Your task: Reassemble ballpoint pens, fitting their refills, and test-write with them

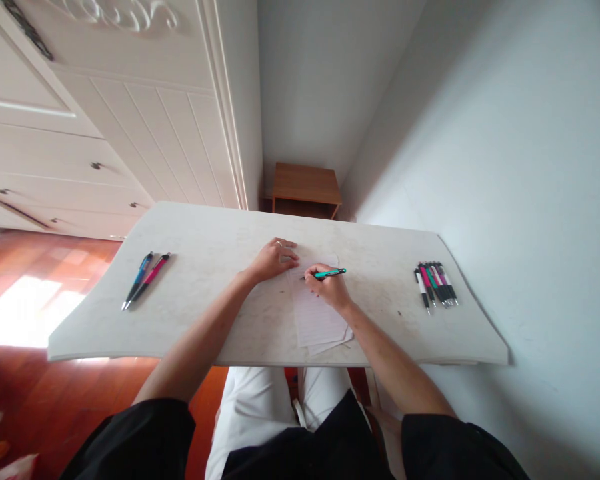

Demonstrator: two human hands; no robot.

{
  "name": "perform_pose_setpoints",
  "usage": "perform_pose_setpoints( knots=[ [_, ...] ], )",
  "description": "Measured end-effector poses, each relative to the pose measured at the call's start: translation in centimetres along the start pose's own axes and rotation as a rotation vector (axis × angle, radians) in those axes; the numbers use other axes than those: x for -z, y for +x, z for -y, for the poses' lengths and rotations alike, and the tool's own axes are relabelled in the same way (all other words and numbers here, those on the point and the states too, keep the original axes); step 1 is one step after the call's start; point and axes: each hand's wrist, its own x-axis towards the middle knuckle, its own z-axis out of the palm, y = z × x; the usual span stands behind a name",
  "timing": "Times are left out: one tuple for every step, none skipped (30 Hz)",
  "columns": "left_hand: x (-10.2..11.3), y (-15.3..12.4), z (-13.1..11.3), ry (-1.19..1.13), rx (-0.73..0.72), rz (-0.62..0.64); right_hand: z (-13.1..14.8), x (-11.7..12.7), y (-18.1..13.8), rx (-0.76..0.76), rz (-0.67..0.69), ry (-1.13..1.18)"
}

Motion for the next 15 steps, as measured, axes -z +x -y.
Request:
perform_pose_setpoints(
  knots=[
    [0.0,0.0,0.01,0.001,0.0,0.002,-0.01,0.02,0.01,-0.002,0.003,-0.012],
    [-0.02,0.01,0.03,0.002,0.0,0.003,-0.01,0.04,0.02,-0.003,0.007,-0.025],
    [-0.04,0.01,0.07,0.002,0.0,0.002,0.01,0.06,0.01,-0.003,0.012,-0.037],
    [-0.08,0.01,0.11,0.002,-0.001,0.0,0.03,0.09,0.01,-0.001,0.022,-0.045],
    [-0.11,0.01,0.16,0.002,-0.001,-0.002,0.05,0.12,0.0,0.002,0.036,-0.048],
    [-0.15,0.01,0.2,0.002,-0.002,-0.004,0.07,0.14,-0.01,0.005,0.05,-0.046],
    [-0.18,0.01,0.23,0.001,-0.003,-0.006,0.08,0.16,-0.02,0.007,0.057,-0.043],
    [-0.2,0.01,0.25,0.001,-0.005,-0.007,0.09,0.17,-0.03,0.006,0.057,-0.04],
    [-0.21,0.01,0.26,0.001,-0.005,-0.009,0.08,0.19,-0.04,0.005,0.051,-0.038],
    [-0.21,0.01,0.26,0.001,-0.006,-0.011,0.07,0.2,-0.04,0.001,0.045,-0.037],
    [-0.2,0.01,0.26,0.0,-0.006,-0.011,0.05,0.22,-0.04,-0.006,0.046,-0.035],
    [-0.19,0.01,0.25,-0.002,-0.006,-0.01,0.01,0.24,-0.02,-0.014,0.054,-0.029],
    [-0.18,0.01,0.24,-0.004,-0.006,-0.008,-0.03,0.27,0.0,-0.023,0.061,-0.018],
    [-0.17,0.01,0.24,-0.006,-0.005,-0.007,-0.07,0.32,0.03,-0.035,0.06,-0.003],
    [-0.17,0.01,0.24,-0.007,-0.003,-0.005,-0.12,0.36,0.08,-0.046,0.049,0.012]
  ],
)
